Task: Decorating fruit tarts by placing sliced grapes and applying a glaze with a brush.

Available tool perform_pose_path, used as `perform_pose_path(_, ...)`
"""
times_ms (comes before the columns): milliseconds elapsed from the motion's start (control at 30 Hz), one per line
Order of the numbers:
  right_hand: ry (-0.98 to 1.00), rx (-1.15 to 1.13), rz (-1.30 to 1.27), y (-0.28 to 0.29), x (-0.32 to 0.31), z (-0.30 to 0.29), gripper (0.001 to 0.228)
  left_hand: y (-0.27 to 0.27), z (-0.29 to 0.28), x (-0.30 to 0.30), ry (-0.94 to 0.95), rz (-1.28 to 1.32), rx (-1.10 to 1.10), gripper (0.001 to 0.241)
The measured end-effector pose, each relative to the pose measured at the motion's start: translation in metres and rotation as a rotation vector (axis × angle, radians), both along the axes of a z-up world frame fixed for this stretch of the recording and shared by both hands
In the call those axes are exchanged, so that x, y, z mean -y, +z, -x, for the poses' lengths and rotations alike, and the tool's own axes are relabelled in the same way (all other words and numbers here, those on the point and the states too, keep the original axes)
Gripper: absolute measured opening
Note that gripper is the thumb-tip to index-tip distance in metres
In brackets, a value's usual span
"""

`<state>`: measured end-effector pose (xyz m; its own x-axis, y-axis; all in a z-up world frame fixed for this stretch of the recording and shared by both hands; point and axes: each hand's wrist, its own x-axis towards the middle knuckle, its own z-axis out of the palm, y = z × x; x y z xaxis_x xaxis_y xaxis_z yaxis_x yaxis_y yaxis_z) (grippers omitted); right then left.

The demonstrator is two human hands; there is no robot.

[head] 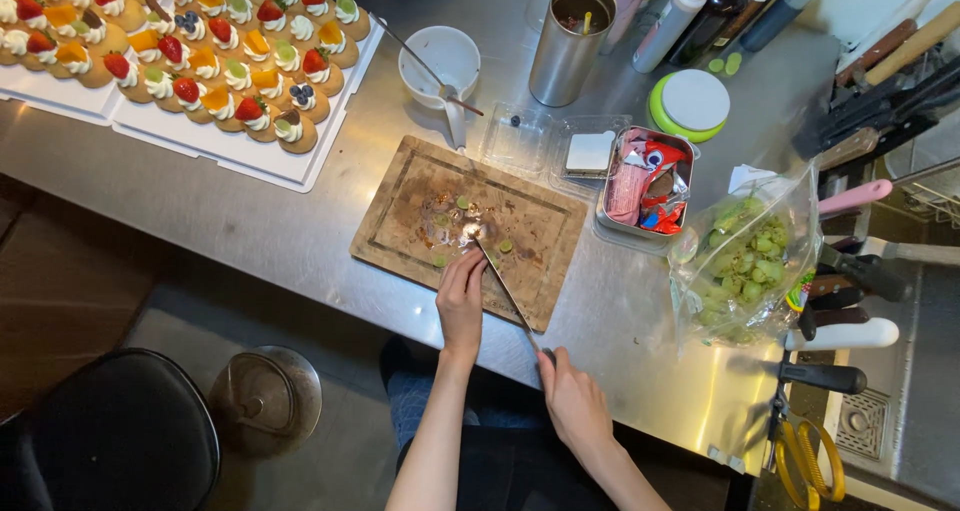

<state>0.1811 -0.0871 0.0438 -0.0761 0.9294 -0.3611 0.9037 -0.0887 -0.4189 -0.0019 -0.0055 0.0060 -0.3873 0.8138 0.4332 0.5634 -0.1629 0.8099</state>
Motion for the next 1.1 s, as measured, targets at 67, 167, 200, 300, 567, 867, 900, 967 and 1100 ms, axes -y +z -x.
perform_pose_path(67, -0.014, 0.034, 0.025, 0.001, 0.005, -0.004, 0.041, 0.01, 0.001, -0.001, 0.059, 0.046, 0.069, 0.017)
perform_pose_path(167, -0.003, 0.111, 0.045, 0.008, 0.005, 0.0, 0.041, 0.029, 0.015, -0.005, 0.097, 0.132, 0.307, 0.018)
perform_pose_path(200, -0.015, 0.109, 0.042, 0.01, 0.003, 0.002, 0.041, 0.03, 0.032, -0.01, 0.085, 0.13, 0.305, 0.018)
perform_pose_path(300, 0.017, 0.086, -0.227, 0.014, -0.005, 0.008, 0.041, 0.033, 0.074, -0.022, 0.1, 0.113, 0.02, 0.018)
perform_pose_path(567, 0.07, 0.201, -0.561, 0.02, -0.036, 0.04, 0.039, 0.039, 0.09, -0.039, -0.04, 0.172, -0.127, 0.024)
perform_pose_path(867, 0.016, 0.229, -0.487, 0.035, -0.022, 0.034, 0.04, 0.022, 0.108, -0.078, -0.052, 0.241, -0.336, 0.026)
perform_pose_path(900, -0.002, 0.239, -0.483, 0.039, -0.018, 0.03, 0.04, 0.019, 0.119, -0.081, -0.073, 0.239, -0.333, 0.026)
perform_pose_path(967, -0.173, 0.15, -0.405, 0.047, -0.006, 0.013, 0.038, 0.011, 0.126, -0.095, 0.035, 0.324, -0.472, 0.021)
perform_pose_path(1100, -0.423, -0.112, -0.501, 0.044, 0.028, -0.031, 0.033, 0.06, 0.077, -0.092, -0.055, 0.315, -0.427, 0.028)
